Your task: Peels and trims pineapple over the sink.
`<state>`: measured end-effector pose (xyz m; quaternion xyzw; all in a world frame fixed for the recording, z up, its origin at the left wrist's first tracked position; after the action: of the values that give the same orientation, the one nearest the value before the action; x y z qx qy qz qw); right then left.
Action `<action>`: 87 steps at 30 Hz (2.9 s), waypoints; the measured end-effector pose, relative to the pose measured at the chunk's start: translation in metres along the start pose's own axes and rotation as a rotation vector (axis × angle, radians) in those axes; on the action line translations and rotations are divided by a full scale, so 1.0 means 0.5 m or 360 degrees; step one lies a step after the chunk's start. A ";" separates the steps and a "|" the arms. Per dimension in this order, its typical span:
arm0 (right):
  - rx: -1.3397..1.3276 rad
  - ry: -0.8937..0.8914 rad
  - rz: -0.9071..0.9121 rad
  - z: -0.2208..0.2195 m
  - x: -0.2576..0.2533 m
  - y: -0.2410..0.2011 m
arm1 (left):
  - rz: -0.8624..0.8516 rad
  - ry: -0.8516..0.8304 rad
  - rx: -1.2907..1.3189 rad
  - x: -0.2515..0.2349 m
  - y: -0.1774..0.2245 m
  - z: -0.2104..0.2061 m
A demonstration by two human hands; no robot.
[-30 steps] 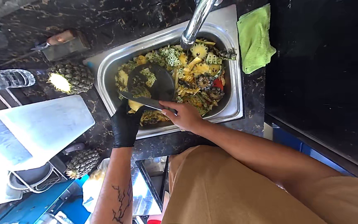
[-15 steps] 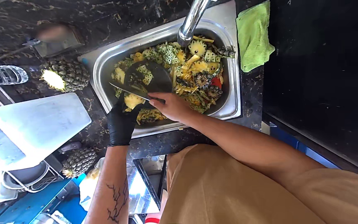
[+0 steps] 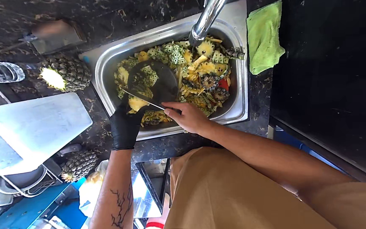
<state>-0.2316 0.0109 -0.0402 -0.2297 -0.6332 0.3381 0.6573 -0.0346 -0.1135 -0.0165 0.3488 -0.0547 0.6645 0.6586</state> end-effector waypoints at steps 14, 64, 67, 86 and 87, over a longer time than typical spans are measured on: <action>0.0178 0.0080 -0.0006 -0.006 -0.038 -0.003 | 0.0008 0.0002 -0.0044 0.000 0.005 0.000; 0.0596 0.0264 0.0463 -0.039 -0.039 -0.044 | -0.0050 0.0164 0.0062 0.012 0.001 0.006; 0.0641 0.0354 0.0475 -0.058 -0.062 -0.039 | -0.0007 0.0175 -0.0020 0.008 0.001 0.007; 0.0298 0.0079 0.0068 -0.030 -0.023 -0.034 | 0.0001 0.0117 -0.0008 -0.005 -0.015 0.008; 0.0313 0.0084 0.0056 -0.028 -0.026 -0.029 | -0.0019 0.0122 -0.0031 -0.007 -0.019 0.006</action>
<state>-0.2152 -0.0065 -0.0395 -0.1839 -0.5754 0.4038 0.6870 -0.0253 -0.1170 -0.0198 0.3170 -0.0340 0.6729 0.6675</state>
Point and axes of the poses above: each hand's wrist, its own x-axis away from the middle knuckle, its own z-axis out of the back of the hand, y = z × x, the point moved 4 cm from there along -x, towards the middle knuckle, and after that the axes turned 1 degree about y, right-handed, at the moved point
